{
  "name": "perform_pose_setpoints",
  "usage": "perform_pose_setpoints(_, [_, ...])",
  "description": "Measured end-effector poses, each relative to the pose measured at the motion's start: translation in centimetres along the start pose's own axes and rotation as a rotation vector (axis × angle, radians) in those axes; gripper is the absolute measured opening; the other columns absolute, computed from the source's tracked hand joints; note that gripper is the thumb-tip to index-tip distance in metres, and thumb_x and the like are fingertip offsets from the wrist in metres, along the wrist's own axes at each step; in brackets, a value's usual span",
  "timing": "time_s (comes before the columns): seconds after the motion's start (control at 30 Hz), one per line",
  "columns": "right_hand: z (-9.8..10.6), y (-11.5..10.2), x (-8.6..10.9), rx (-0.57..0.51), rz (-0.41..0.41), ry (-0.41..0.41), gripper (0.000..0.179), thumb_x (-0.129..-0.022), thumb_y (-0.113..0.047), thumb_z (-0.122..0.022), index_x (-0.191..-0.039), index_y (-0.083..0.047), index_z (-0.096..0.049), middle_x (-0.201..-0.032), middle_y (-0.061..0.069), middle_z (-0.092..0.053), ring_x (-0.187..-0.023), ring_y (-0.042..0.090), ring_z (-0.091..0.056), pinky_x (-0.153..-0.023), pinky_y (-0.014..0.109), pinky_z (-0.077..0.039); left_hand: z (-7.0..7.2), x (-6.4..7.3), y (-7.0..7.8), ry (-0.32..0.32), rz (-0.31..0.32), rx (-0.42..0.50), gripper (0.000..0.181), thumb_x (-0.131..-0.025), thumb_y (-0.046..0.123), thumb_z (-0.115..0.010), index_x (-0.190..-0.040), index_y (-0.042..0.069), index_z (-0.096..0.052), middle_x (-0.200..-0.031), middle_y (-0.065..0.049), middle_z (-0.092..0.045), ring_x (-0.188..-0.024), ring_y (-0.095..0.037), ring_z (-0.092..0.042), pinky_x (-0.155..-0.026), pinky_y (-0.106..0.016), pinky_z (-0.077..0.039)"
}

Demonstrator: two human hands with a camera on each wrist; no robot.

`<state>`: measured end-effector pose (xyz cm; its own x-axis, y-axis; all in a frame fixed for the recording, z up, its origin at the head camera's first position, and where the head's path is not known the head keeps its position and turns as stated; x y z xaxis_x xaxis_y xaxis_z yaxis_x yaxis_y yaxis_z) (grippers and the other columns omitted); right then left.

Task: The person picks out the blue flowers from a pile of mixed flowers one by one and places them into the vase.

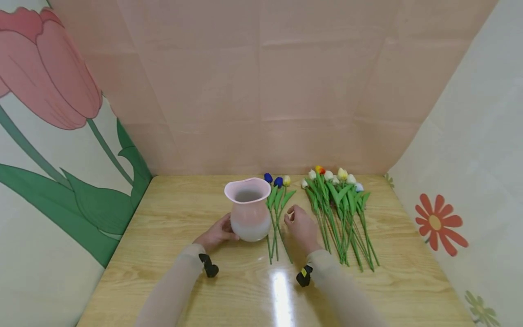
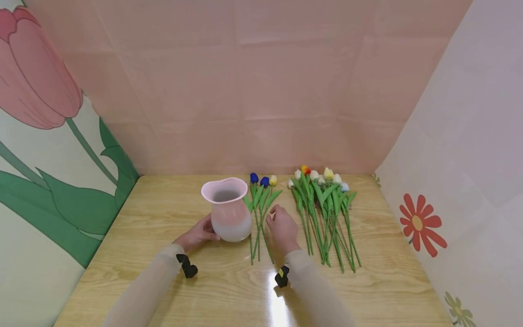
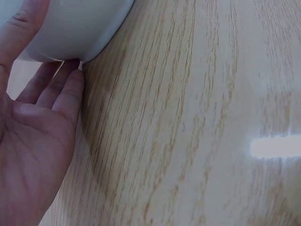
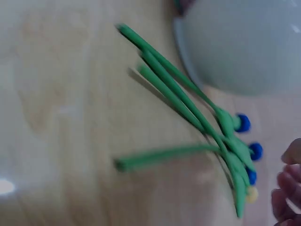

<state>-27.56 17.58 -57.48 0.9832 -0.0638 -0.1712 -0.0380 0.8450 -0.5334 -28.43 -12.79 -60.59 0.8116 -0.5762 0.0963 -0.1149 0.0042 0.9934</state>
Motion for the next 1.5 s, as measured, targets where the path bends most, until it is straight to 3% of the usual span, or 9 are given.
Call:
perform_pose_setpoints(0.1, [-1.5, -0.7, 0.6, 0.005, -0.021, -0.06, 0.013, -0.093, -0.026, -0.06, -0.097, -0.014, -0.056, -0.074, 0.001, -0.056, -0.056, 0.014, -0.05, -0.046, 0.029, -0.037, -0.1, 0.1, 0.1, 0.003, 0.003, 0.001, 0.086, -0.08, -0.001, -0.074, -0.151, 0.024, -0.031, -0.153, -0.01, -0.039, -0.137, -0.027, -0.04, -0.108, -0.036, -0.039])
perform_pose_setpoints(0.33, [-3.9, -1.5, 1.6, 0.054, 0.008, -0.114, 0.013, -0.091, -0.021, -0.058, -0.082, -0.013, -0.052, -0.069, 0.001, -0.054, -0.057, 0.017, -0.051, -0.046, 0.033, -0.038, -0.2, 0.0, 0.1, 0.004, 0.006, 0.0, 0.086, -0.082, -0.005, -0.072, -0.151, 0.025, -0.031, -0.153, -0.01, -0.039, -0.138, -0.027, -0.039, -0.107, -0.035, -0.04])
perform_pose_setpoints(0.53, [-4.6, -1.7, 1.9, 0.118, -0.058, -0.181, 0.022, -0.091, -0.031, -0.059, -0.083, -0.012, -0.05, -0.068, 0.004, -0.056, -0.057, 0.021, -0.053, -0.044, 0.036, -0.038, -0.3, 0.1, 0.3, 0.005, -0.001, -0.003, 0.085, -0.081, -0.005, -0.072, -0.15, 0.024, -0.031, -0.152, -0.01, -0.04, -0.136, -0.027, -0.041, -0.106, -0.035, -0.041])
perform_pose_setpoints(0.77, [-4.7, -1.7, 2.1, 0.132, -0.077, -0.189, 0.022, -0.089, -0.031, -0.06, -0.085, -0.011, -0.052, -0.07, 0.006, -0.058, -0.059, 0.022, -0.056, -0.045, 0.037, -0.04, -0.1, 0.1, 0.0, -0.009, -0.005, -0.026, 0.084, -0.081, 0.001, -0.074, -0.15, 0.025, -0.032, -0.152, -0.009, -0.04, -0.135, -0.025, -0.042, -0.105, -0.033, -0.041])
perform_pose_setpoints(0.97, [-3.6, -1.6, 2.2, 0.077, -0.145, -0.153, 0.019, -0.091, -0.026, -0.055, -0.091, -0.008, -0.049, -0.066, 0.006, -0.055, -0.055, 0.022, -0.052, -0.043, 0.037, -0.037, 0.1, 0.1, -0.1, -0.018, -0.015, -0.031, 0.084, -0.082, 0.002, -0.074, -0.151, 0.025, -0.03, -0.152, -0.011, -0.04, -0.136, -0.026, -0.042, -0.106, -0.034, -0.041])
perform_pose_setpoints(1.2, [-1.9, -0.3, 1.6, 0.025, -0.219, -0.083, 0.032, -0.095, -0.026, -0.048, -0.119, -0.006, -0.042, -0.061, 0.007, -0.055, -0.048, 0.021, -0.048, -0.038, 0.034, -0.033, 0.0, 0.1, 0.1, 0.003, 0.013, -0.027, 0.085, -0.081, 0.001, -0.074, -0.15, 0.026, -0.031, -0.15, -0.01, -0.042, -0.136, -0.028, -0.042, -0.108, -0.039, -0.039])
perform_pose_setpoints(1.37, [0.3, 0.5, 1.4, 0.003, -0.214, -0.066, 0.032, -0.1, -0.029, -0.048, -0.126, -0.01, -0.047, -0.055, 0.004, -0.051, -0.041, 0.016, -0.041, -0.036, 0.028, -0.028, 0.0, 0.1, 0.1, 0.004, 0.019, -0.027, 0.085, -0.081, 0.001, -0.074, -0.15, 0.026, -0.031, -0.152, -0.01, -0.04, -0.138, -0.029, -0.039, -0.11, -0.041, -0.037])
perform_pose_setpoints(1.5, [2.2, 0.8, 1.4, 0.03, -0.16, -0.006, 0.031, -0.099, -0.028, -0.051, -0.122, -0.008, -0.057, -0.052, 0.002, -0.052, -0.038, 0.013, -0.038, -0.034, 0.026, -0.027, 0.0, 0.0, 0.0, 0.002, 0.017, -0.023, 0.085, -0.081, 0.0, -0.074, -0.15, 0.026, -0.032, -0.153, -0.01, -0.039, -0.138, -0.03, -0.039, -0.109, -0.041, -0.039])
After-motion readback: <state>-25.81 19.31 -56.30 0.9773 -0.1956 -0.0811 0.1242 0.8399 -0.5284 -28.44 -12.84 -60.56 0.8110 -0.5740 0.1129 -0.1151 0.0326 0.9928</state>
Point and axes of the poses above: each hand's wrist, its own x-axis away from the middle knuckle, its own z-axis out of the back of the hand, y = z × x, the point moved 1 cm from there along -x, towards the middle knuckle
